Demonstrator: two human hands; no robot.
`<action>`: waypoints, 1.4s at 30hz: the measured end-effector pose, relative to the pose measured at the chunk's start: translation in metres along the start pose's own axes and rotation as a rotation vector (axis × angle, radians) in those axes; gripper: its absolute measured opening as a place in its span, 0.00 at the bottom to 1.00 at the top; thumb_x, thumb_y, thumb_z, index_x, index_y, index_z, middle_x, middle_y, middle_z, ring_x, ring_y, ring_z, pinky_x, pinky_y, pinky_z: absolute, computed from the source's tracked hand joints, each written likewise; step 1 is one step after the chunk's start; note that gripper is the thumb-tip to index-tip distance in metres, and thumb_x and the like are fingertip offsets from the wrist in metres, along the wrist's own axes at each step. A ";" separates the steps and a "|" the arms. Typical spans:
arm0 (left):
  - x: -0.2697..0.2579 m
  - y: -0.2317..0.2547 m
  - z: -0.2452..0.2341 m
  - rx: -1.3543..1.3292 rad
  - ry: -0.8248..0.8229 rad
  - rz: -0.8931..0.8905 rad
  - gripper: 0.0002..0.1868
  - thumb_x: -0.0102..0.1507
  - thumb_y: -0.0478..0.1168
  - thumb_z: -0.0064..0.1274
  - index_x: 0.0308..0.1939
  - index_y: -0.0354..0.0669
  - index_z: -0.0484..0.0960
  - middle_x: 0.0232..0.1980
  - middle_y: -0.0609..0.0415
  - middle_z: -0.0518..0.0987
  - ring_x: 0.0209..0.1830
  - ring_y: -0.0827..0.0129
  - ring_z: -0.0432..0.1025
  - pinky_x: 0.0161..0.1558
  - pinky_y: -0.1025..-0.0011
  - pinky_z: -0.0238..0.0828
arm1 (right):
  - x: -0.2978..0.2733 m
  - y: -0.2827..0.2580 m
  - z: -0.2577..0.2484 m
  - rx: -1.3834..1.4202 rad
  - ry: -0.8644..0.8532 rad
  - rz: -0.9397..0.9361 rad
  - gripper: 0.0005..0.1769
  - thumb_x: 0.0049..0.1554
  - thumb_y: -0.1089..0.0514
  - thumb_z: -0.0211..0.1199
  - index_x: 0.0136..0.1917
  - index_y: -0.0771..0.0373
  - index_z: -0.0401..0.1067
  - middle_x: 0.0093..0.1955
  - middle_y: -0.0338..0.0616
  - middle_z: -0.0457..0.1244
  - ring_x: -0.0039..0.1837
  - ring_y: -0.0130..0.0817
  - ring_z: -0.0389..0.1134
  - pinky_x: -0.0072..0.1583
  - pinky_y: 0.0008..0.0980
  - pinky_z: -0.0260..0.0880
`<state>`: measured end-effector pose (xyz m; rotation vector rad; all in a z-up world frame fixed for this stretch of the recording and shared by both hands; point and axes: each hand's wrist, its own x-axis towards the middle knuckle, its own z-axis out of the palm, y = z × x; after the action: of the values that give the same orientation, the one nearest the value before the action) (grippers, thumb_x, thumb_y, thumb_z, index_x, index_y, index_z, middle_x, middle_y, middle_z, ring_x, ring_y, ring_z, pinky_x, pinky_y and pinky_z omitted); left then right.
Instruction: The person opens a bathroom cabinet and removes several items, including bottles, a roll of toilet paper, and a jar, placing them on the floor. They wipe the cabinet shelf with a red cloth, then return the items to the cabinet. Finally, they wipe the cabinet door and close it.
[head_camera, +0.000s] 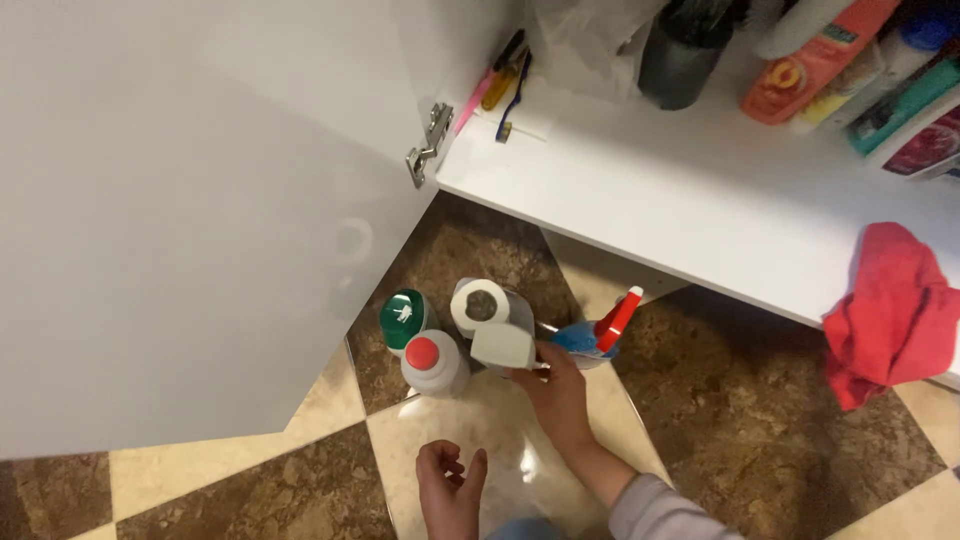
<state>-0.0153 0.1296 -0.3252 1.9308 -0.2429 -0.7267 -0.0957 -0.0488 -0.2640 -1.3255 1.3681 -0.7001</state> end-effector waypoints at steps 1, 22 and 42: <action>0.000 0.000 -0.001 0.006 -0.002 -0.007 0.17 0.54 0.39 0.69 0.39 0.47 0.76 0.43 0.56 0.70 0.34 0.69 0.68 0.37 0.70 0.71 | 0.001 0.011 0.006 -0.001 0.000 0.009 0.24 0.47 0.59 0.77 0.58 0.54 0.81 0.58 0.37 0.70 0.54 0.30 0.72 0.53 0.29 0.74; 0.018 0.008 0.011 0.005 -0.117 0.053 0.16 0.54 0.37 0.68 0.40 0.48 0.76 0.43 0.58 0.72 0.36 0.72 0.72 0.34 0.73 0.74 | 0.038 0.113 0.051 -0.145 -0.135 -0.090 0.32 0.54 0.64 0.64 0.72 0.55 0.67 0.66 0.49 0.64 0.64 0.42 0.71 0.65 0.35 0.74; 0.039 -0.021 0.129 0.072 -0.454 0.477 0.52 0.48 0.48 0.73 0.74 0.48 0.64 0.61 0.53 0.74 0.48 0.68 0.78 0.39 0.72 0.84 | 0.014 -0.018 -0.232 -0.723 0.343 -0.680 0.08 0.56 0.57 0.61 0.47 0.57 0.78 0.51 0.42 0.71 0.55 0.43 0.70 0.61 0.40 0.67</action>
<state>-0.0628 0.0237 -0.3979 1.6555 -0.9833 -0.8247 -0.3035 -0.1239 -0.1883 -2.3981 1.5067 -0.9535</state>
